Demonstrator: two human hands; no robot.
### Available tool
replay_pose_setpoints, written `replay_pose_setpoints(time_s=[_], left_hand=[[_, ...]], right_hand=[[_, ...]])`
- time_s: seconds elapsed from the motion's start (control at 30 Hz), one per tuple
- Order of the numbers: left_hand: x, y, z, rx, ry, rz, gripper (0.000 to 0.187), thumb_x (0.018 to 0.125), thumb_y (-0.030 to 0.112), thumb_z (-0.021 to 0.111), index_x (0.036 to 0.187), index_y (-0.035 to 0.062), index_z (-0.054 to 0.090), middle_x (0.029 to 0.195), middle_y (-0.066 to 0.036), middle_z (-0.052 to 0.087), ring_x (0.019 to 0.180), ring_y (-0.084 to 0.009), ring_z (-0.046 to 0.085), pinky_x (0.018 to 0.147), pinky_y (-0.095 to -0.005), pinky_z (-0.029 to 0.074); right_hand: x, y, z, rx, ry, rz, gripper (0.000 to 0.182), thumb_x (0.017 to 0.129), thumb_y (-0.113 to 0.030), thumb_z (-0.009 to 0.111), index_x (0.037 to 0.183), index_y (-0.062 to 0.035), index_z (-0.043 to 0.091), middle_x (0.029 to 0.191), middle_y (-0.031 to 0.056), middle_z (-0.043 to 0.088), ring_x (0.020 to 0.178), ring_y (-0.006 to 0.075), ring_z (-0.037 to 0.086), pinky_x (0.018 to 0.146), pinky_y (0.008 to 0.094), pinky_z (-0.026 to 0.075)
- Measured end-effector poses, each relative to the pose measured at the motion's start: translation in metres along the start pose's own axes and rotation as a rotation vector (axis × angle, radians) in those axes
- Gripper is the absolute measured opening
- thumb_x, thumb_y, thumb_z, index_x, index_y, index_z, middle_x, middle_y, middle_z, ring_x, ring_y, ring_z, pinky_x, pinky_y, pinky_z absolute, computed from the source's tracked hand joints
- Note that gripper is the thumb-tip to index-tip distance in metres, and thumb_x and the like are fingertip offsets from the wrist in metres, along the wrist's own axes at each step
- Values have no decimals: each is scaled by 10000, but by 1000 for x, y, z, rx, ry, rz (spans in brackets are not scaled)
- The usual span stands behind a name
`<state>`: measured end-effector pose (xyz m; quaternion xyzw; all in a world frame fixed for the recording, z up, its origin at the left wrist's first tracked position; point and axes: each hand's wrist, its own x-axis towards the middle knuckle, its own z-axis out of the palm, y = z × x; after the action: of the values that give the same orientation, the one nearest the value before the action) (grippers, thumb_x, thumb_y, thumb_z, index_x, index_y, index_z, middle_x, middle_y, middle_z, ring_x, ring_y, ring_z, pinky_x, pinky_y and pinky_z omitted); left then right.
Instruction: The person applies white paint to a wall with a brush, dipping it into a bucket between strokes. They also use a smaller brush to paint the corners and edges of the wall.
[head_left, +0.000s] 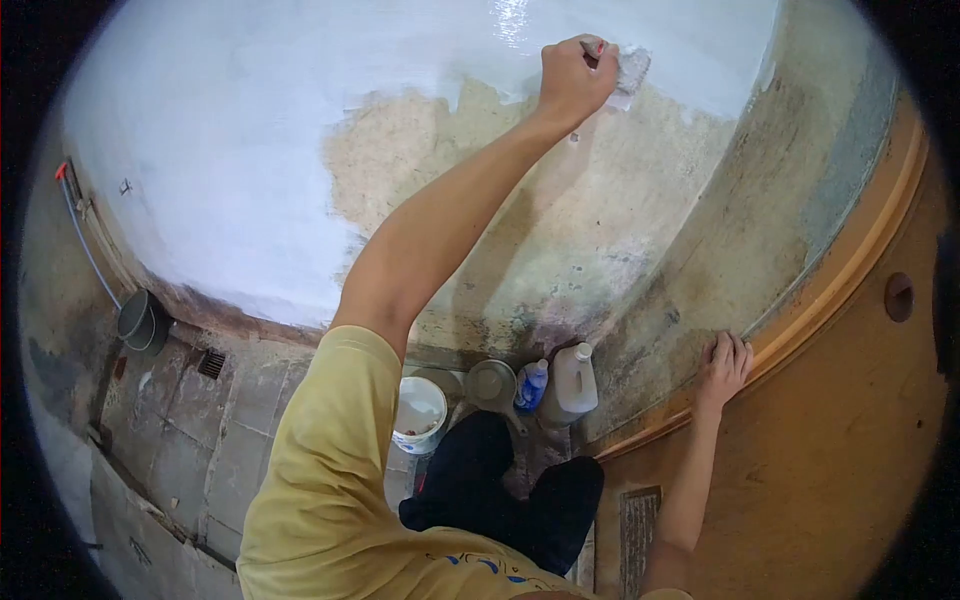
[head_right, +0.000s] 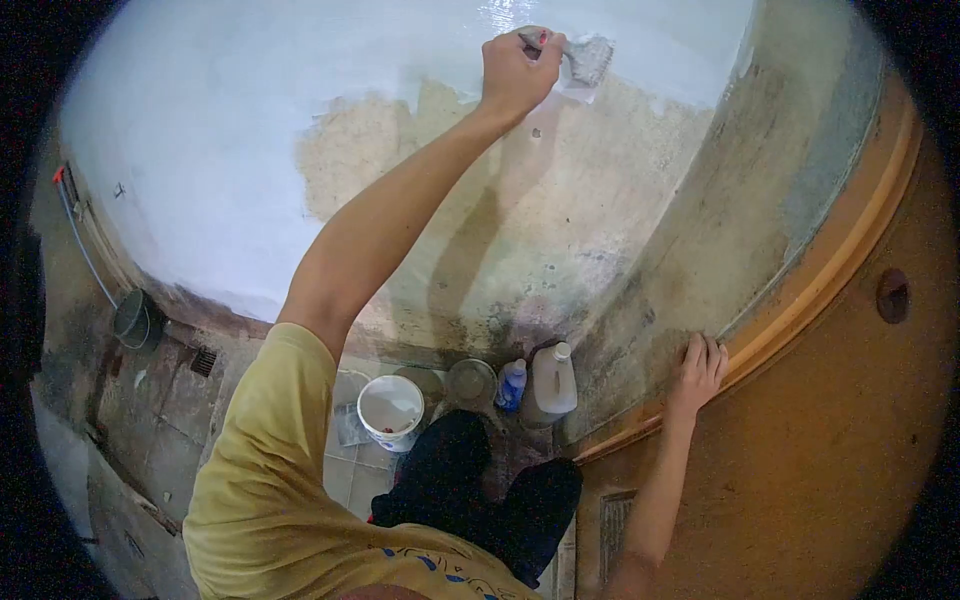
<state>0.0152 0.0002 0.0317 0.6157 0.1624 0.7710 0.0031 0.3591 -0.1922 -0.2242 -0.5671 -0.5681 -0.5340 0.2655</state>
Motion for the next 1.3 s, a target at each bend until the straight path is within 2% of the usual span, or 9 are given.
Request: replay_pose_setpoints(time_s=[0.47, 0.57, 0.63, 0.87, 1.03, 1.13, 1.2, 1.27, 1.3], left_hand=[[17, -8, -102, 88, 140, 29, 288, 873, 174, 615, 655, -11, 651, 545, -65, 607, 531, -123, 545, 495, -309, 409], [25, -14, -151, 248, 70, -19, 244, 880, 140, 627, 717, -41, 636, 621, -70, 624, 568, -131, 584, 521, -294, 468], [32, -17, -183, 246, 52, 45, 271, 883, 219, 629, 825, -33, 711, 725, -68, 701, 669, -116, 631, 662, -267, 491], [12, -10, -338, 447, 211, 28, 268, 896, 196, 643, 921, -65, 702, 773, -67, 700, 730, -97, 614, 703, -228, 478], [-79, 28, -405, 552, 218, -147, 247, 927, 163, 601, 906, -63, 698, 803, -38, 686, 757, -78, 583, 713, -221, 449], [-169, 56, -423, 621, 226, -407, 232, 931, 148, 596, 892, -56, 699, 806, -34, 681, 775, -78, 577, 724, -225, 442], [-254, 57, -439, 644, 257, -432, 276, 939, 166, 597, 790, -60, 652, 704, -30, 607, 684, -76, 500, 622, -265, 406], [-374, 42, -453, 831, 358, -733, 333, 885, 218, 694, 714, -54, 606, 659, -44, 540, 630, -96, 461, 548, -297, 379], [-450, 18, -457, 895, 413, -600, 318, 868, 207, 716, 708, -44, 605, 657, -44, 554, 609, -114, 476, 529, -306, 386]], right_hand=[[0, 0, 2, 10, 43, -14, 271, 767, -92, 697, 1023, -57, 613, 980, 66, 663, 1030, 234, 590, 997, 424, 420], [-3, 4, 7, 23, 40, -21, 269, 773, -88, 692, 1027, -55, 612, 984, 73, 661, 1030, 236, 590, 996, 427, 419], [-1, 0, 5, 19, 42, -12, 261, 779, -87, 689, 1027, -53, 612, 984, 78, 660, 1027, 239, 591, 995, 428, 419], [1, -1, 1, -9, 27, -11, 235, 815, -90, 670, 1041, -52, 619, 983, 79, 676, 1019, 247, 602, 974, 444, 435], [-2, 1, 6, -25, 42, -16, 247, 797, -88, 684, 1031, -42, 621, 990, 93, 674, 1014, 251, 599, 988, 446, 423], [-1, 2, 4, -36, 59, -36, 243, 790, -92, 691, 1018, -39, 622, 981, 96, 672, 1013, 250, 598, 999, 443, 414], [1, -1, 3, -38, 44, -29, 241, 788, -95, 694, 1011, -38, 622, 974, 95, 672, 1013, 249, 597, 1004, 441, 410], [2, -3, 3, -54, 57, -30, 223, 787, -90, 691, 994, -41, 623, 959, 84, 672, 1011, 243, 596, 1014, 432, 399], [3, -5, 1, -68, 49, -30, 223, 787, -90, 691, 994, -41, 623, 959, 84, 672, 1011, 243, 596, 1014, 432, 399]])
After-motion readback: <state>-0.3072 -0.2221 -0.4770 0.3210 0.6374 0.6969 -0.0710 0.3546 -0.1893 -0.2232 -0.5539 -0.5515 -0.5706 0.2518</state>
